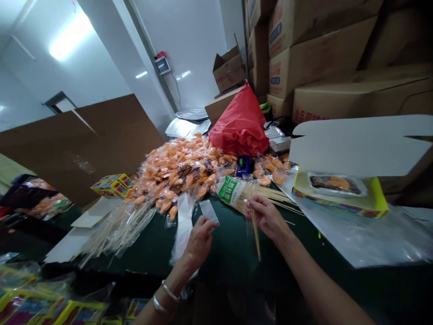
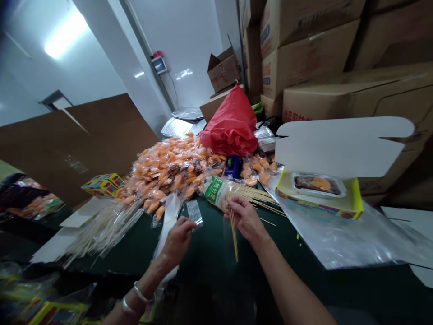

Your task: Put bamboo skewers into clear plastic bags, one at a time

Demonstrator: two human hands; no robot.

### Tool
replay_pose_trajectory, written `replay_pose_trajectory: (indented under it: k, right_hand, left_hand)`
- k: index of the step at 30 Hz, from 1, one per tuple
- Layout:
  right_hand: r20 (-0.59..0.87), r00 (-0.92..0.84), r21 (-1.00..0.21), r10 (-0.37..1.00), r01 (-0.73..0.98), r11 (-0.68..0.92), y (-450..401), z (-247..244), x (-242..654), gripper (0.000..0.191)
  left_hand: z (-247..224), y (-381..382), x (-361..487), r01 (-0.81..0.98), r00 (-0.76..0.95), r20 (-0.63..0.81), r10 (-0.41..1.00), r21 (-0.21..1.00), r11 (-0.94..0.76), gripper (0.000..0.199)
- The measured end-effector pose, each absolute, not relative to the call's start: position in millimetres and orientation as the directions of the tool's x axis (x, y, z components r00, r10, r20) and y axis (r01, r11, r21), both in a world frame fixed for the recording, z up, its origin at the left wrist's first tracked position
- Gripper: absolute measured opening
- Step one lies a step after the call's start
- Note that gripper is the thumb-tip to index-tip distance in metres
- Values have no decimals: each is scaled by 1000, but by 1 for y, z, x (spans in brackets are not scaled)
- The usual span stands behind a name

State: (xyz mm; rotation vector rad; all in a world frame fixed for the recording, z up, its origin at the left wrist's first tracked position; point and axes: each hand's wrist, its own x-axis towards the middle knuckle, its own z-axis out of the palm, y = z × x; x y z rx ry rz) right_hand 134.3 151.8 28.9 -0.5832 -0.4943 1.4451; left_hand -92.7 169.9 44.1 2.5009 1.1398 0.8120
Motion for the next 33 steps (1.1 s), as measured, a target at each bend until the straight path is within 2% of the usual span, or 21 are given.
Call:
replay_pose_trajectory:
  k: [5,11,17,20,25,28,30,33]
  right_hand:
    - [-20,51,-607,999,-794,28,151,29,132,29]
    - [-56,54,-636,997,-772,6,149,32,132,31]
    - [-81,28,-702,996,-711,-37,148,30,126,33]
    - [-96,24,-694,995,-719,-49,149,29,126,31]
    - [-110,16,-641,994,-766,-58,150,31,128,27]
    - [-124,37,-652,992,-756,-53,150,31,131,25]
    - [-112,54,-664,992,-747,-34,150,30,133,24]
    - [-99,56,-679,994,-734,-26,151,27,135,23]
  left_hand:
    - [61,184,-108,624,545,381,746,410,-665,34]
    - [14,135,-121,607,691,204,693,357,-710,37]
    - [-4,105,-127,651,665,125,736,387,-654,36]
    - [0,110,-129,654,649,80,757,450,-608,43]
    - [11,118,-129,634,646,-14,763,567,-526,76]
    - [25,116,-130,632,606,-69,793,647,-427,83]
    - [35,115,-135,624,512,-66,856,713,-318,77]
    - [47,119,-149,539,199,12,980,834,-119,48]
